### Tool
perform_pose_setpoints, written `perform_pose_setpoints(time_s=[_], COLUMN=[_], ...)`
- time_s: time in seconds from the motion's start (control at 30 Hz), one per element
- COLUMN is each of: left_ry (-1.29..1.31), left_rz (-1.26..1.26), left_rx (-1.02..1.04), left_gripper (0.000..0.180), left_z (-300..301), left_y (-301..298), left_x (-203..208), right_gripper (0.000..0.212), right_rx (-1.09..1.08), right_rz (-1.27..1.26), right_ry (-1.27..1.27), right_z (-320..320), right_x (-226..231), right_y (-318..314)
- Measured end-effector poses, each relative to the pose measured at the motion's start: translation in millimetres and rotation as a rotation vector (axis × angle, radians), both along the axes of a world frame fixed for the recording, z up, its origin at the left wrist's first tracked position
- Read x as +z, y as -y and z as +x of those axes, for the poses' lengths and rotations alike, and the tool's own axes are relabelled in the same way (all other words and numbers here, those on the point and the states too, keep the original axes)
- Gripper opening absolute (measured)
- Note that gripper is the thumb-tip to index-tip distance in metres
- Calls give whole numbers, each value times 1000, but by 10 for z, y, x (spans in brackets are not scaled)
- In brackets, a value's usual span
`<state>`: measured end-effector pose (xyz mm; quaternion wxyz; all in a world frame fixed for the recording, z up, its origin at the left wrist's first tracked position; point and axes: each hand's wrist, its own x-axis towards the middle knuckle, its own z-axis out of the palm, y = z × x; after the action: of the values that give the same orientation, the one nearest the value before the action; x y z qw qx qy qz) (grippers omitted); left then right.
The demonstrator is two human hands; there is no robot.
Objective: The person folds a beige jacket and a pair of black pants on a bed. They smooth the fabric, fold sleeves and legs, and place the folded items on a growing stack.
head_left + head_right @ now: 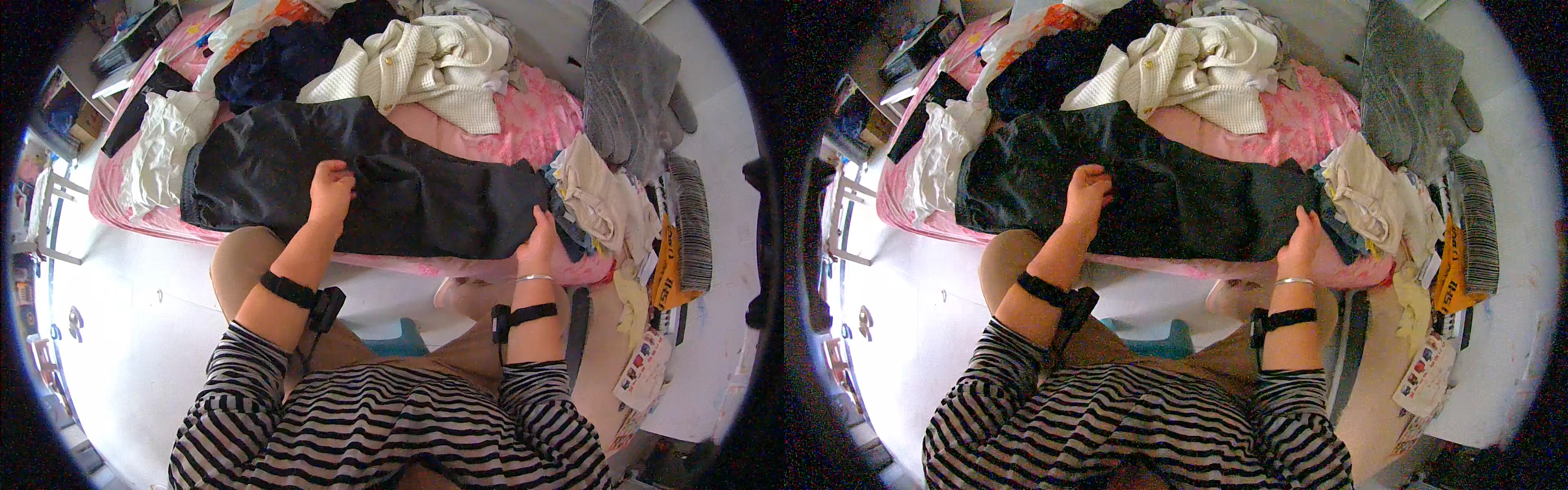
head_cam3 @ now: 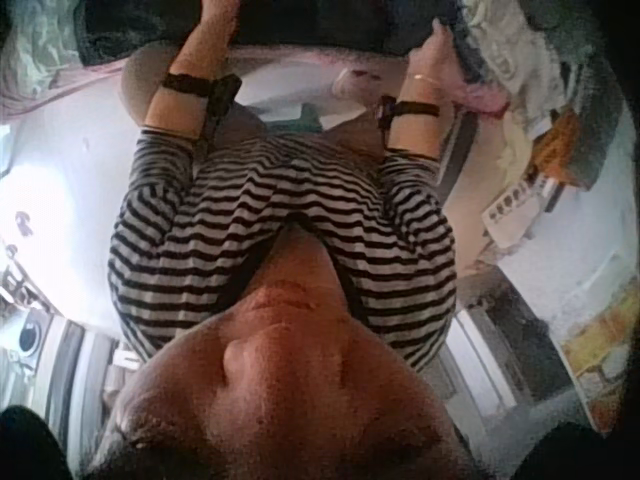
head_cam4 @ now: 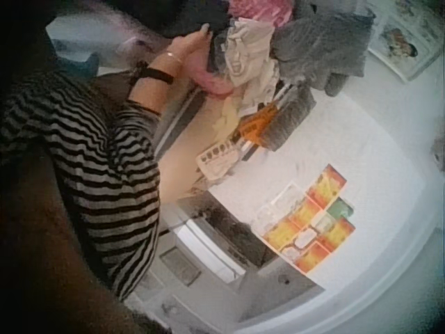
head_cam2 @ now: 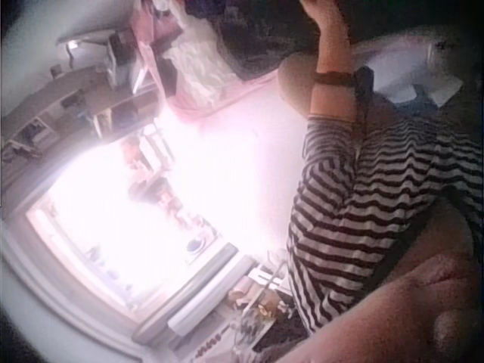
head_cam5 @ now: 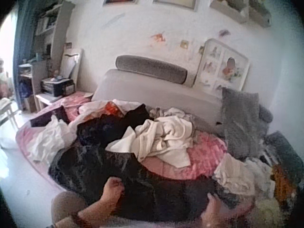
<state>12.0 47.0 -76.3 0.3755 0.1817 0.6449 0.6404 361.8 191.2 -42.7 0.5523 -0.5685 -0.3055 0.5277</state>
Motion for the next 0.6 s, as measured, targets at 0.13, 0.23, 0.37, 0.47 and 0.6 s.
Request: perform_pose_setpoints(time_s=[0.13, 0.23, 0.37, 0.47, 0.6], left_ry=[-594, -818, -857, -801, -530], left_rz=[25, 36, -57, -136, -41], left_rx=[-101, -345, -419, -484, -612], left_gripper=[21, 26, 37, 39, 34], left_z=[70, 201, 321, 293, 102], left_y=[-21, 12, 46, 65, 97], left_x=[74, 125, 193, 250, 284], right_gripper=[36, 39, 35, 23, 10], right_rx=[332, 349, 272, 277, 43], right_rz=[50, -68, -92, -74, -49], right_ry=[-446, -602, -623, -643, -577], right_z=[-62, -200, -275, -181, -103], right_x=[248, 341, 200, 63, 184], right_y=[123, 186, 170, 91, 5])
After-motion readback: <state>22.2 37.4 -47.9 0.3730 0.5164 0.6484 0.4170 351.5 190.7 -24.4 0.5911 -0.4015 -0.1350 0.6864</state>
